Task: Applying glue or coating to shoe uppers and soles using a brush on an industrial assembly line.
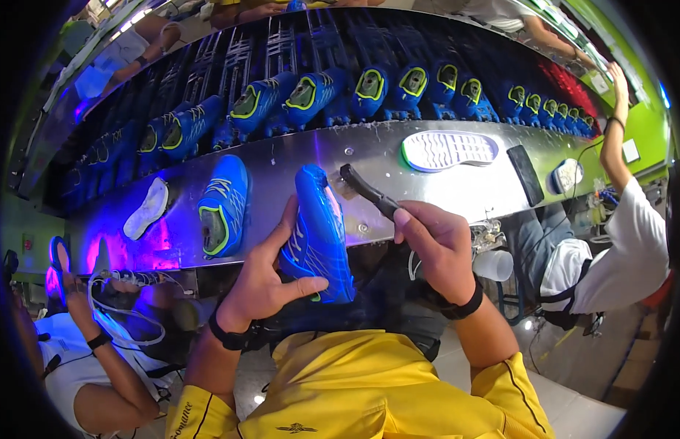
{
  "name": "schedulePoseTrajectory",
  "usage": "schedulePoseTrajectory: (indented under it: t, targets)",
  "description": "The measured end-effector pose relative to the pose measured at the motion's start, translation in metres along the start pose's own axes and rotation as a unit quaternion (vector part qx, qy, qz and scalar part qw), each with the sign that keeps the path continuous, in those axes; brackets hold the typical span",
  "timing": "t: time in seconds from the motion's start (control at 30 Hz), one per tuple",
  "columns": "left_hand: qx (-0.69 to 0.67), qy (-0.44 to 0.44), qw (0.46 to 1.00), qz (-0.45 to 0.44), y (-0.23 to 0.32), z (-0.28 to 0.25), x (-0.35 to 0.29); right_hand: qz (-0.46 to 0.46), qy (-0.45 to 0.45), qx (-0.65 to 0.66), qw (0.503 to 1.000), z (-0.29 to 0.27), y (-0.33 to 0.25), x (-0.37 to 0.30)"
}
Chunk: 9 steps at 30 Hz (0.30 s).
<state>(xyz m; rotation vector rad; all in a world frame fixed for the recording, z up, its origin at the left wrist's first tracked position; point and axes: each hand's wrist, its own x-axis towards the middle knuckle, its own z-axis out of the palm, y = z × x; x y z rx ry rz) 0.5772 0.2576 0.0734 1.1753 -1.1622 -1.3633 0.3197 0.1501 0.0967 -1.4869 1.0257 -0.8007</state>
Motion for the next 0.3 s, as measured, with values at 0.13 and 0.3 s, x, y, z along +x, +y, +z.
schedulePoseTrajectory:
  t: [0.13, 0.3]
  targets:
    - [0.059, -0.022, 0.998, 0.009, 0.006, 0.006, -0.001, -0.059, 0.021, -0.035, 0.997, -0.005, -0.002, 0.001]
    - [0.059, -0.033, 0.998, -0.018, 0.007, 0.008, -0.003, -0.104, 0.004, -0.098, 0.990, -0.013, -0.004, -0.001]
